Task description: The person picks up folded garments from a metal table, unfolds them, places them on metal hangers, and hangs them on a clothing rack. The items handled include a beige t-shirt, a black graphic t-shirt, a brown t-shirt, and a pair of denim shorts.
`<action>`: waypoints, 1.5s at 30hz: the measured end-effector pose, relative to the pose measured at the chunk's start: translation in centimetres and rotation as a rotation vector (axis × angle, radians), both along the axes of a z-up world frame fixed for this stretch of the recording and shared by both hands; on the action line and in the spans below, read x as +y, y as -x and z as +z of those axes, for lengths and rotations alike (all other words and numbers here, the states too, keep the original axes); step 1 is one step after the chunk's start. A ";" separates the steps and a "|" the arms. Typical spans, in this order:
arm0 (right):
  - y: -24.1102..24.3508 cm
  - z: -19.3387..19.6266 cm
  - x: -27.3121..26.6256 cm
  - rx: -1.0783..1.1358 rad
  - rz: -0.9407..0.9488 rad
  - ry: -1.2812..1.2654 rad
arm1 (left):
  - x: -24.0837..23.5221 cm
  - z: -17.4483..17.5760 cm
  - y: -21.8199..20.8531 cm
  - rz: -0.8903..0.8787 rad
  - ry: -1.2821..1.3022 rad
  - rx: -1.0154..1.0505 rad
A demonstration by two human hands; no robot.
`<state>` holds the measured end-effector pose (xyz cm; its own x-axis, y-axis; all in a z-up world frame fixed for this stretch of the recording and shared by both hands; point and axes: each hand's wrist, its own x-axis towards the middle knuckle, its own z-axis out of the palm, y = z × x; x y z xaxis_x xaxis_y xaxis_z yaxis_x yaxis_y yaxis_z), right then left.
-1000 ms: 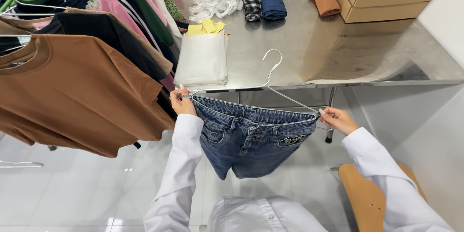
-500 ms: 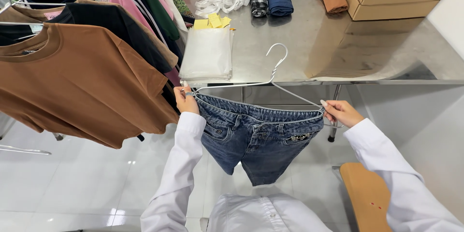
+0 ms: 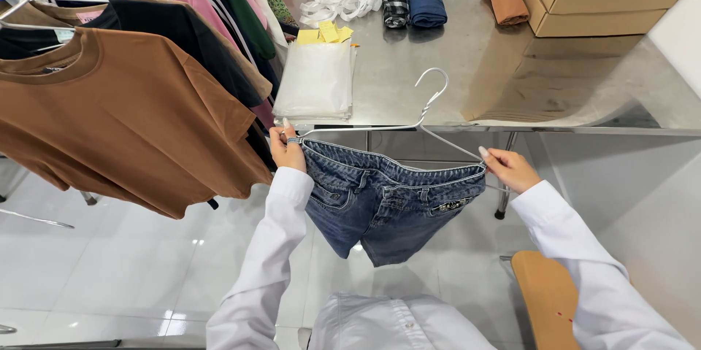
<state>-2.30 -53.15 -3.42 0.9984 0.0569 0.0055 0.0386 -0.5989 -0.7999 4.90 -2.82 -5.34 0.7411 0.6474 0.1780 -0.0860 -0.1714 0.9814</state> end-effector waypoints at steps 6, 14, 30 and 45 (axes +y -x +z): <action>2.1 3.1 3.5 -0.154 -0.016 0.158 | -2.2 1.0 2.6 0.033 0.046 0.019; -1.5 0.9 8.2 -0.168 0.138 -0.253 | -7.1 1.5 3.2 -0.032 0.033 0.045; -0.6 6.8 10.1 -0.023 0.184 -0.193 | -5.9 3.3 4.4 -0.093 0.213 -0.390; -4.6 4.4 6.7 0.031 0.128 -0.096 | -1.4 4.7 4.5 -0.714 0.130 0.220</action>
